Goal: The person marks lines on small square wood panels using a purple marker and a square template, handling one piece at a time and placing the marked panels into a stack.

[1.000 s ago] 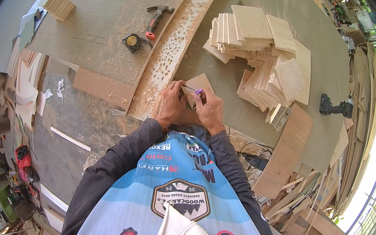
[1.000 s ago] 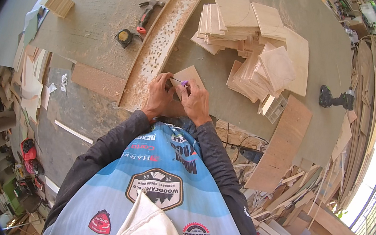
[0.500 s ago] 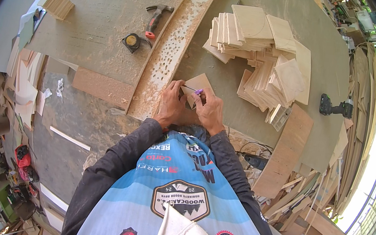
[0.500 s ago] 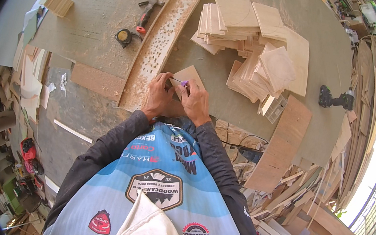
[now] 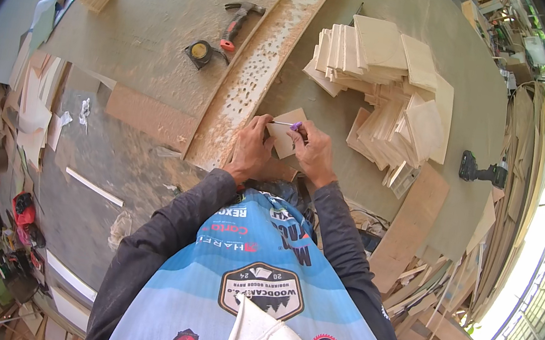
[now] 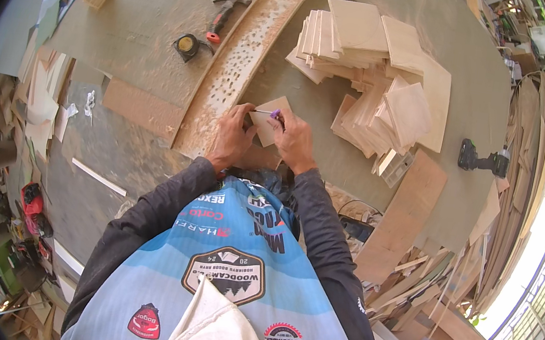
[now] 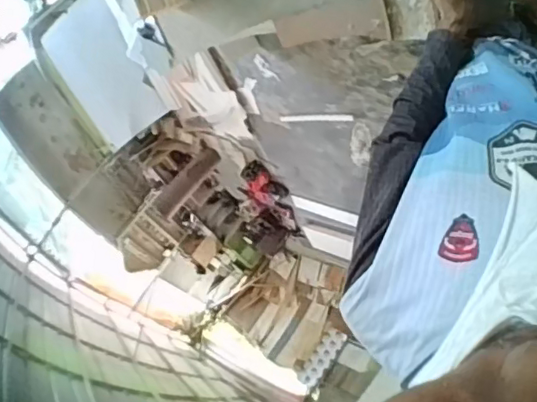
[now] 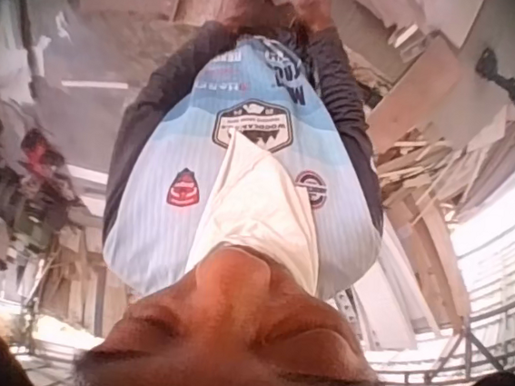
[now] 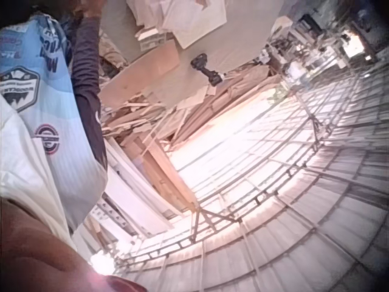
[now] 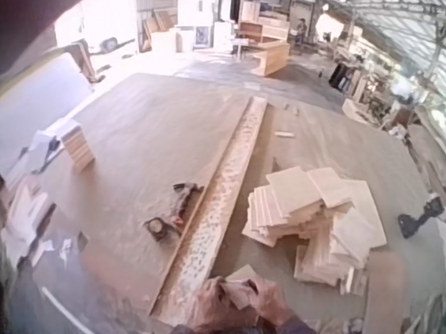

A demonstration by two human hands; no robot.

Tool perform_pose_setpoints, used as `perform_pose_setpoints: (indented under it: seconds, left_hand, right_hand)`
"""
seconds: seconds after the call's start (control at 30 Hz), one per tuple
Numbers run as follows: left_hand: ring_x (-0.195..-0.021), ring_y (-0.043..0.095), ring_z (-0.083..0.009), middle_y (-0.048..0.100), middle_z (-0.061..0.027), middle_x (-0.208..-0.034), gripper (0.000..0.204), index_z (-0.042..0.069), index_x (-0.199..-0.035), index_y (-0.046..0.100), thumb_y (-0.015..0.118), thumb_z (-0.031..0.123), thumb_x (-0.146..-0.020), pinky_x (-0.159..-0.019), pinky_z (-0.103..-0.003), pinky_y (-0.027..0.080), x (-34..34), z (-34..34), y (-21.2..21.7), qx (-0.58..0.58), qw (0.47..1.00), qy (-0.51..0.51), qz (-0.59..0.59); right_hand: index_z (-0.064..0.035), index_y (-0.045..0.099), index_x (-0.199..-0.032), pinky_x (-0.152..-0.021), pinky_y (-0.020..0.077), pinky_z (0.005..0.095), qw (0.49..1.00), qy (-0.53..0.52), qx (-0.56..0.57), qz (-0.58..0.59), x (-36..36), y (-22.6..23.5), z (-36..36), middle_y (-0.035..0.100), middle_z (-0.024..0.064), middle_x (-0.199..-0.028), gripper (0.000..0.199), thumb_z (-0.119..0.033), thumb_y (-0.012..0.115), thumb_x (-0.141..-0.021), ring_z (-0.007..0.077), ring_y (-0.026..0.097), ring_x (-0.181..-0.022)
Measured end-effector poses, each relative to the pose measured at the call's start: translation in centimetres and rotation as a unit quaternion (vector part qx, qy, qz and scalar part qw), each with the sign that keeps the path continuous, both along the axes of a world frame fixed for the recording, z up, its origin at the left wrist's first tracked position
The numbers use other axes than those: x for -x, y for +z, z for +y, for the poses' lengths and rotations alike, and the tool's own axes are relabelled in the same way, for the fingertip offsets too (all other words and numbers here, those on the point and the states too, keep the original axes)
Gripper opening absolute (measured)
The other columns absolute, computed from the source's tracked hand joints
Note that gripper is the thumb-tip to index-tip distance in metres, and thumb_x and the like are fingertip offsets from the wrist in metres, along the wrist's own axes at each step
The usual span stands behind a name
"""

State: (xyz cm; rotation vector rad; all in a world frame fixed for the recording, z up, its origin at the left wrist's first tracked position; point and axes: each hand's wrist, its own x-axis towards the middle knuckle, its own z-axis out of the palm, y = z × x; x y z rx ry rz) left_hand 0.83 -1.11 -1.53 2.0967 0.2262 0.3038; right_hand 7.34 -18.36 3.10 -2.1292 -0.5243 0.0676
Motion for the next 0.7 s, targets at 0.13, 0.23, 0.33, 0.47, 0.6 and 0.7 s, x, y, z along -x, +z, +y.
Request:
perform_pose_setpoints:
  seconds: [0.13,0.23,0.33,0.47,0.6,0.7]
  left_hand:
    - [-0.082,0.072,-0.0323,0.072,-0.0185,-0.122,0.057,0.003,-0.134,0.064,0.083,-0.003,-0.080,-0.075,-0.042,0.059,0.0,-0.1,0.1,0.002,1.000,0.001,-0.010]
    - [-0.094,0.070,-0.0377,0.070,-0.0209,-0.124,0.059,0.002,-0.136,0.061,0.081,-0.003,-0.081,-0.083,-0.045,0.058,0.1,-0.1,0.6,0.017,1.000,-0.005,0.012]
    - [-0.117,0.067,-0.0480,0.067,-0.0242,-0.129,0.059,0.001,-0.139,0.057,0.078,-0.004,-0.084,-0.099,-0.051,0.057,0.2,0.0,1.6,0.052,0.997,-0.015,0.064]
    - [-0.094,0.070,-0.0389,0.069,-0.0228,-0.125,0.060,0.001,-0.136,0.059,0.080,-0.005,-0.081,-0.084,-0.046,0.058,0.2,-0.1,0.8,0.042,0.999,0.001,0.020]
    - [-0.091,0.073,-0.0377,0.070,-0.0223,-0.123,0.060,0.001,-0.135,0.060,0.082,-0.006,-0.080,-0.083,-0.046,0.059,0.3,-0.2,0.8,0.028,0.999,0.007,0.015]
    - [-0.106,0.071,-0.0424,0.069,-0.0230,-0.126,0.062,0.001,-0.137,0.057,0.082,-0.005,-0.080,-0.093,-0.048,0.058,0.3,-0.3,1.0,0.017,1.000,0.011,-0.001]
  right_hand:
    - [-0.0013,0.070,-0.103,-0.064,0.0558,0.0368,0.998,0.043,0.030,-0.039,-2.0,0.0,-0.4,0.076,0.0162,-0.083,0.016,-0.010,0.082,-0.096,0.0272,0.073,-0.068]
    - [-0.0015,0.070,-0.104,-0.066,0.0568,0.0377,0.995,0.071,0.060,-0.045,-3.6,0.3,-0.5,0.077,0.0169,-0.086,0.016,-0.008,0.081,-0.096,0.0289,0.075,-0.072]
    - [-0.0041,0.068,-0.103,-0.069,0.0570,0.0475,0.994,0.100,0.039,-0.031,-5.0,0.7,-0.2,0.075,0.0203,-0.089,0.018,-0.011,0.082,-0.094,0.0421,0.074,-0.083]
    - [-0.0022,0.069,-0.105,-0.071,0.0595,0.0439,0.986,0.161,0.032,-0.032,-7.3,1.4,0.4,0.077,0.0190,-0.092,0.017,-0.007,0.081,-0.093,0.0373,0.077,-0.085]
    - [0.0004,0.070,-0.107,-0.074,0.0612,0.0395,0.974,0.216,0.045,-0.052,-9.5,1.3,1.0,0.078,0.0185,-0.095,0.016,-0.002,0.079,-0.094,0.0327,0.079,-0.085]
    - [0.0005,0.071,-0.108,-0.075,0.0615,0.0394,0.965,0.248,0.063,-0.061,-10.8,1.5,1.6,0.079,0.0182,-0.097,0.017,-0.001,0.079,-0.093,0.0340,0.079,-0.087]
